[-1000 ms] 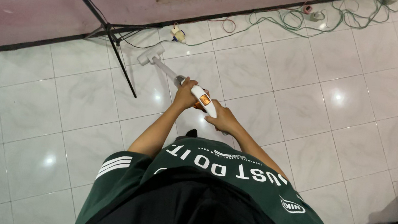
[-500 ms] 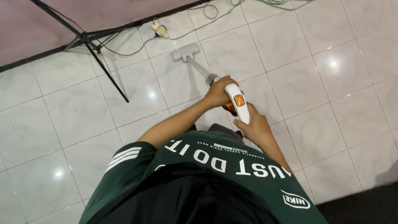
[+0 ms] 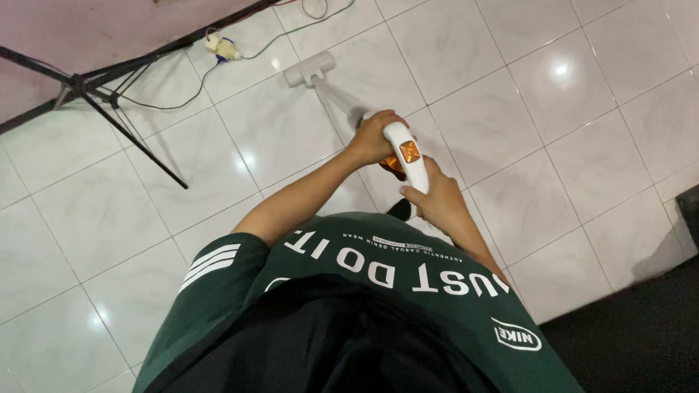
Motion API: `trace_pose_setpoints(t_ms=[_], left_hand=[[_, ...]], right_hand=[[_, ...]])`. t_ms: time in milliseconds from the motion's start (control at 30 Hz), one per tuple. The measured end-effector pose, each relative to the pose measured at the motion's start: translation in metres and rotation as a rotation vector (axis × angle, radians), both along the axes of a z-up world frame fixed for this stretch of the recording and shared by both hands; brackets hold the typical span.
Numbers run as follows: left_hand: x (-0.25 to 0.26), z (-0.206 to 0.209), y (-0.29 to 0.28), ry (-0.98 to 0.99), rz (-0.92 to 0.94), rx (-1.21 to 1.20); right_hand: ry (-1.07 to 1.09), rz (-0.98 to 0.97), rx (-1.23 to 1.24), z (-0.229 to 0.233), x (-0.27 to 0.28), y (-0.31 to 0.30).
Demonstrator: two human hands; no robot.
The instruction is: The person vacuums a tiled floor using a cordless stick vacuum.
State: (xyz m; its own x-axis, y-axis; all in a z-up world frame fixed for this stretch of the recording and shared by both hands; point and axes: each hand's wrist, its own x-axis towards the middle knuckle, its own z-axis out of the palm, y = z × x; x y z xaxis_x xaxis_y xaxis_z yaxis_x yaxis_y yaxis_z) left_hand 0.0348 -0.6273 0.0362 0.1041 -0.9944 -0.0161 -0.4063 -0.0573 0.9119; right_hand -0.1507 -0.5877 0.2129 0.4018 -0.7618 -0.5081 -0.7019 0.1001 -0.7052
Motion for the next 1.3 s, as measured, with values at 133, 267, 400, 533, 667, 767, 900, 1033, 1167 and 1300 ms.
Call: trace_pose_setpoints(t_ms=[133,267,400,533,667,767,900,1033,1167,1300], left_hand=[[-0.055,-0.003,-0.044,0.05,-0.091,-0.021],[-0.077,-0.025,-0.093,0.039,-0.179,0.02],[-0.084,-0.053,-0.135,-0.06,-0.081,-0.087],[-0.088,-0.072,-0.167,-0.122,-0.089,-0.03],[-0.119,-0.068,-0.184,-0.055,-0.077,-0.029],[-0.152,-0.05,-0.188,-0.028,-0.17,-0.057],[-0.199,-0.026,-0.196,-0.027,-0.219,-0.074],[-0.208,-0.029,-0.218,-0.048,-0.277,-0.065],[-0.191,-0.067,-0.265,-0.053,-0.248,-0.148],[-0.17,-0.1,-0.323,-0.054,-0.273,-0.111]], right_hand=[[0.018,-0.023,-0.001,0.015,-0.044,-0.03],[0.011,-0.071,-0.03,-0.018,-0.072,-0.068],[-0.042,-0.037,-0.073,-0.07,-0.084,-0.113],[-0.075,-0.032,-0.038,-0.107,-0.097,-0.144],[-0.092,-0.06,-0.06,-0.092,-0.123,-0.157],[-0.086,-0.097,-0.062,-0.052,-0.154,-0.154],[-0.043,-0.158,0.005,-0.008,-0.187,-0.154],[0.034,-0.218,0.06,-0.018,-0.188,-0.174],[-0.036,-0.203,-0.041,-0.068,-0.174,-0.212],[-0.096,-0.138,-0.111,-0.109,-0.165,-0.27]])
